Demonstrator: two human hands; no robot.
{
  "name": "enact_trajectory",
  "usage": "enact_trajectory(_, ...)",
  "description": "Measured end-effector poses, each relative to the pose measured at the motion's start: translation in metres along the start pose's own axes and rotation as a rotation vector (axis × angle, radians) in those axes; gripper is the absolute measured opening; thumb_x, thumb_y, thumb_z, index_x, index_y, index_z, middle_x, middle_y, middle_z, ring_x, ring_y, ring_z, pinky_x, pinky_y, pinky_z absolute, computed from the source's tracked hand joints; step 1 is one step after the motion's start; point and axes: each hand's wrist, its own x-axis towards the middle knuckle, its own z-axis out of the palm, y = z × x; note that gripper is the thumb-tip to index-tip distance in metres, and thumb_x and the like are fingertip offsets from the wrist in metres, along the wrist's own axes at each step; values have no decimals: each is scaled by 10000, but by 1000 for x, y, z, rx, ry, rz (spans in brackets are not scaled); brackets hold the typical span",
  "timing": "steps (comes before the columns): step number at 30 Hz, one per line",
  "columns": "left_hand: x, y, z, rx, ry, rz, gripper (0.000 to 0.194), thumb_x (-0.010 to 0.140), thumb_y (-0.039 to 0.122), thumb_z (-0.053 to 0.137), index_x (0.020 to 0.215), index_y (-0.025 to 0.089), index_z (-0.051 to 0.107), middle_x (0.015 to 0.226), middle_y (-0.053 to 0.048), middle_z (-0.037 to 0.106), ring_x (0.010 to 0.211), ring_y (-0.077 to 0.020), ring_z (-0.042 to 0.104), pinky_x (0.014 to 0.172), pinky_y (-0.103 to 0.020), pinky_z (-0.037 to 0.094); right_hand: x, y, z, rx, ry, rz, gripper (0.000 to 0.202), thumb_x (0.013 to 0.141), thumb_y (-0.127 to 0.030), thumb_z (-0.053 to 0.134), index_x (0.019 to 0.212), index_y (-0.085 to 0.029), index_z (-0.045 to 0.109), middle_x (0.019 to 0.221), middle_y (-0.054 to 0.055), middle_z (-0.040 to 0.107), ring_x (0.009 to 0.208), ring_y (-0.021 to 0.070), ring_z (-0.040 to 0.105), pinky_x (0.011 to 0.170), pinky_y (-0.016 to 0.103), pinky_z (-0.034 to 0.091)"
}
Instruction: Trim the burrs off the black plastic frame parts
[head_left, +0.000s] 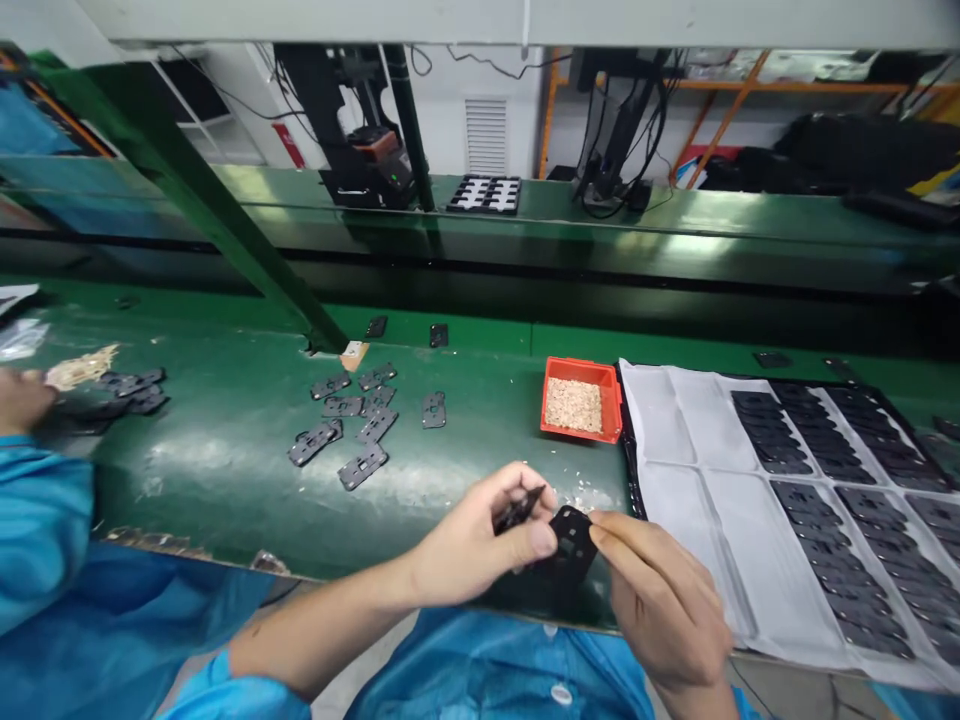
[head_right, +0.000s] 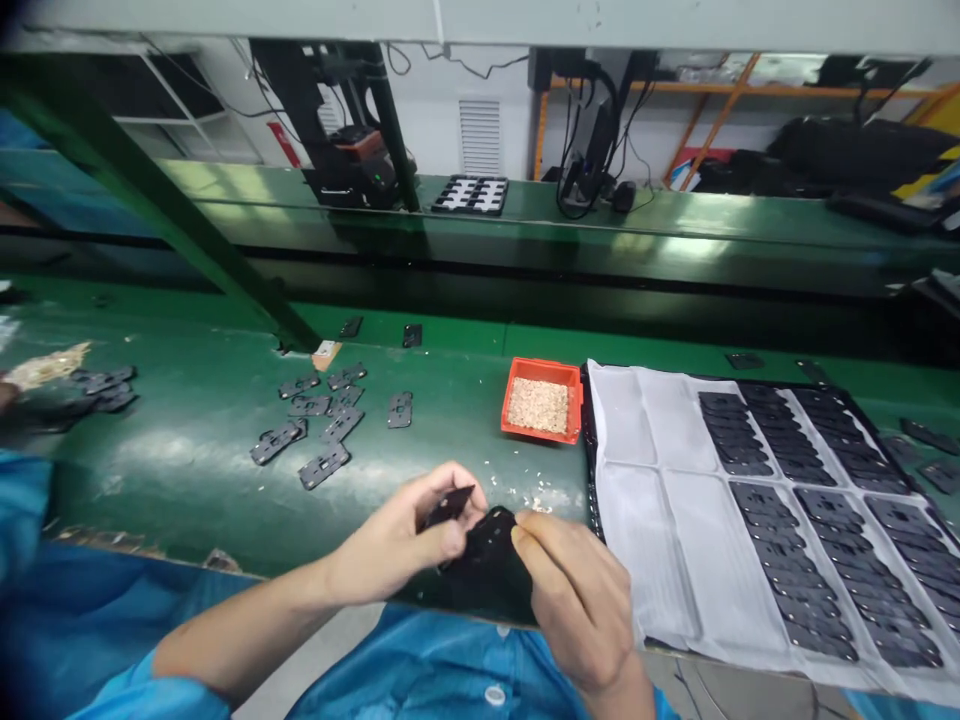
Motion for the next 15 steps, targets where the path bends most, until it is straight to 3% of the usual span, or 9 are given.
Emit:
enact_trajectory(3,-5,1,9,54,48,-36,391,910,453,835,1001,186,563,857,24,560,765,-122,505,725,-254,439,-5,-4,3,28,-13,145,382,966,-18,692,1275,-233,755,1155,90,847,1049,235,832,905,357,701)
enact_trajectory(6,-8,-2,9,132,109,36,275,929,317,792,997,191,558,850,33,553,748,-115,490,727,-258,432,-3,-12,2,170,1,531,334,1003,-146,720,1318,-256,704,1152,80,847,1015,231,842,933,365,701)
enact_trajectory(8,-10,-6,5,199,124,84,239,946,302,769,1008,191,566,861,28,567,741,-116,493,721,-262,431,0,-16,-2,331,-56,736,231,1022,-225,719,1252,-245,717,1072,76,852,907,214,851,851,307,707)
enact_trajectory(11,-12,-12,-1,311,143,143,217,979,326,738,1025,190,575,885,7,608,742,-125,526,708,-267,440,6,-17,-7,556,-263,871,123,1050,-338,691,1075,-235,753,875,49,829,749,184,821,705,224,677)
enact_trajectory(13,-14,-16,-3,380,150,181,194,979,299,728,1037,192,576,895,-4,637,750,-133,564,710,-266,454,9,-19,-5,648,-349,923,222,1073,-398,646,978,-225,748,794,40,794,708,175,791,680,213,655)
enact_trajectory(15,-17,-22,-3,433,123,218,181,947,216,722,1060,195,581,924,-19,672,769,-142,608,719,-262,472,9,-22,1,645,-356,996,324,1074,-443,634,860,-220,730,723,24,746,660,156,748,654,192,625)
